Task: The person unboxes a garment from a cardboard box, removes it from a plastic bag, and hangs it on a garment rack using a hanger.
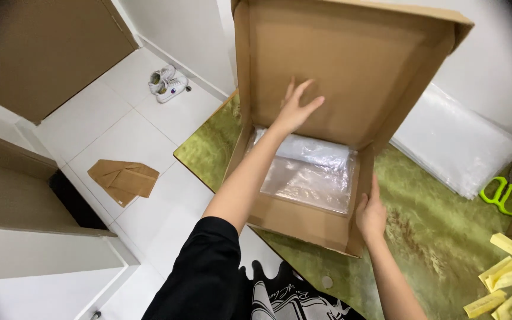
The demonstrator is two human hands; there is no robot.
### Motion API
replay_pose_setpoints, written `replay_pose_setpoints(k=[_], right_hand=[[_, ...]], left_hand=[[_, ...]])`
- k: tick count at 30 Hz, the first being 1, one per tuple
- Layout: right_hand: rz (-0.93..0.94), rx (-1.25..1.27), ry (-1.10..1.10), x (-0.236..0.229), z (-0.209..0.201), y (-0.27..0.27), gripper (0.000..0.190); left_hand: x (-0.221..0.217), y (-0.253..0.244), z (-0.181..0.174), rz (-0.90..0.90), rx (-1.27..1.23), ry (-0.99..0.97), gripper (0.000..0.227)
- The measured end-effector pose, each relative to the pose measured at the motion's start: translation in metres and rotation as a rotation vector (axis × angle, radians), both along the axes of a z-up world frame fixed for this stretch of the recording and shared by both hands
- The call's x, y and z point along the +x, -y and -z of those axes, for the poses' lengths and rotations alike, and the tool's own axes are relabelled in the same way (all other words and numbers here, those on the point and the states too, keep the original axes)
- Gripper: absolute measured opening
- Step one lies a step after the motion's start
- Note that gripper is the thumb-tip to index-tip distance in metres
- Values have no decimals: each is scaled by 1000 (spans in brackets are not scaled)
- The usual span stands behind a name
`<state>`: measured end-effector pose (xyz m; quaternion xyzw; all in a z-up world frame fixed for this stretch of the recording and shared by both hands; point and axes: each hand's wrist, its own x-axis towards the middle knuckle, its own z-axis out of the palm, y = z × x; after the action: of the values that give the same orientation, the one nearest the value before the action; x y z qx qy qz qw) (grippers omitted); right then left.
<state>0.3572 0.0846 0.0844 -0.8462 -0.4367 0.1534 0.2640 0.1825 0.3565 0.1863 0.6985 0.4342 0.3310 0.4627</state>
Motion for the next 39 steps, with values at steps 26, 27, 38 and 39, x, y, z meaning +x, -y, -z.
replay_pose_setpoints(k=[26, 27, 38, 39], right_hand=[[-460, -373, 860, -7, 43, -1, 84], [-454, -359, 846, -8, 49, -2, 63], [-430, -151, 819, 30, 53, -35, 21], [-389, -191, 773, 30, 32, -34, 22]], left_hand=[[-143, 129, 200, -61, 84, -1212, 73], [-145, 126, 211, -128, 212, -1260, 61], [-162, 67, 258, -293, 724, -1188, 22], [-162, 66, 246, -333, 686, -1180, 21]])
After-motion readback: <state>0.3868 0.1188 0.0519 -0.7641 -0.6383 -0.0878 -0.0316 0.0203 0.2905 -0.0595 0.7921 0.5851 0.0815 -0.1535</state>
